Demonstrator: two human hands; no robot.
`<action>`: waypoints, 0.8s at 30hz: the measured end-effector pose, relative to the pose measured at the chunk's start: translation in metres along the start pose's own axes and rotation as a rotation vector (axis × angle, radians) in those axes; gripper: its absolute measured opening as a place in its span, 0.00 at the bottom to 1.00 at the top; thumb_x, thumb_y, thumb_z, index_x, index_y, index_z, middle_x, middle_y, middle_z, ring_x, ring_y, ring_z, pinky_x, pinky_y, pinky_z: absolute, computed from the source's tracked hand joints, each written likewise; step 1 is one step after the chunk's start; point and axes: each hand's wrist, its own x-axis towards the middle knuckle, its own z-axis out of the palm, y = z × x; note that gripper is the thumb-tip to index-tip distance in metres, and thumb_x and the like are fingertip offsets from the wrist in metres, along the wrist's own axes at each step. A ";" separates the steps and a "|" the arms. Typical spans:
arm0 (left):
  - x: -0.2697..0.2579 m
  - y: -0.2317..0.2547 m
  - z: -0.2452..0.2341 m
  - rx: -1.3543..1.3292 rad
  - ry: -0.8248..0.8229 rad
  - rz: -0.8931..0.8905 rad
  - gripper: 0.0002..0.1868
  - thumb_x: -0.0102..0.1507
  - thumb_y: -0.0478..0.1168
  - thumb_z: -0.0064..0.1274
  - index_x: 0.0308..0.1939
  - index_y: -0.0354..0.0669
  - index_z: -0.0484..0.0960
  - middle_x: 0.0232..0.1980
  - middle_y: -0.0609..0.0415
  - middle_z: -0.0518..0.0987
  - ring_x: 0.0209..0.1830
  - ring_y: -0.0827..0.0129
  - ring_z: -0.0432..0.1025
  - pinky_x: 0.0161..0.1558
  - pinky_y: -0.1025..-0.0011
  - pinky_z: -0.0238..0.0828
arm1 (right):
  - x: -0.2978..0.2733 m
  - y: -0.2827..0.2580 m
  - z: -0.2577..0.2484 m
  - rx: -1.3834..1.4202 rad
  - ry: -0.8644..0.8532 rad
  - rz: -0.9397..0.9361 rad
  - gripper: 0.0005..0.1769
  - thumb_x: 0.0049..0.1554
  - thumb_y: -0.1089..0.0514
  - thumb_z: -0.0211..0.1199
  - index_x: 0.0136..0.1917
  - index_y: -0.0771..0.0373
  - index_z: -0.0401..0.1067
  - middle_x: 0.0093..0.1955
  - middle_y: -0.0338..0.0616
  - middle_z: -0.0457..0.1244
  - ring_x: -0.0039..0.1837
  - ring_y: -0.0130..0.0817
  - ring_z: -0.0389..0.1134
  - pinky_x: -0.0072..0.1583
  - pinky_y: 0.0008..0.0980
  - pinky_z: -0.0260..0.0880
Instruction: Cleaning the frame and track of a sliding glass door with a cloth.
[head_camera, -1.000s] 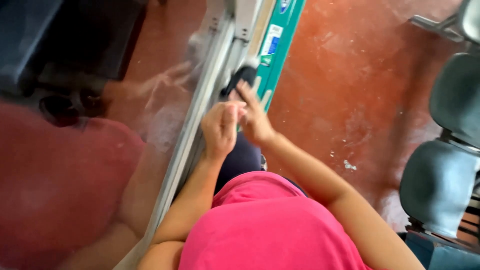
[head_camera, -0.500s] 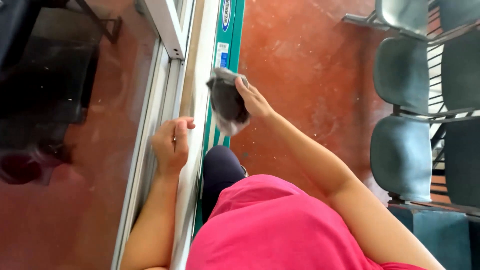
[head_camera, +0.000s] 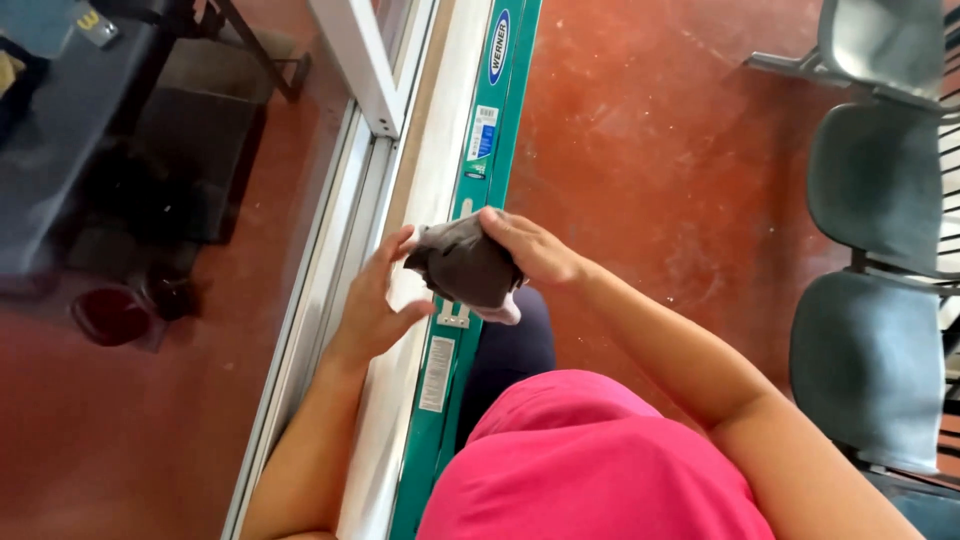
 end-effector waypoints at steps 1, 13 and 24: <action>0.000 0.003 -0.001 -0.034 -0.053 -0.071 0.50 0.58 0.56 0.66 0.74 0.30 0.62 0.60 0.36 0.78 0.61 0.48 0.73 0.65 0.55 0.67 | -0.006 -0.007 0.001 -0.057 -0.089 -0.057 0.38 0.59 0.34 0.61 0.70 0.64 0.69 0.70 0.59 0.62 0.72 0.48 0.62 0.68 0.49 0.65; 0.020 0.007 0.009 0.201 0.402 -0.353 0.19 0.58 0.39 0.72 0.46 0.35 0.79 0.36 0.44 0.75 0.34 0.55 0.75 0.36 0.63 0.75 | 0.081 -0.011 -0.053 -0.225 -0.589 -0.446 0.25 0.70 0.43 0.47 0.73 0.58 0.61 0.68 0.52 0.60 0.70 0.37 0.57 0.74 0.53 0.58; 0.129 -0.121 0.138 1.186 0.334 -0.098 0.14 0.75 0.35 0.33 0.59 0.42 0.75 0.69 0.42 0.73 0.69 0.50 0.69 0.67 0.49 0.60 | 0.226 -0.070 -0.121 -0.663 -0.623 -0.483 0.29 0.63 0.45 0.62 0.71 0.60 0.63 0.64 0.65 0.66 0.63 0.64 0.68 0.62 0.61 0.68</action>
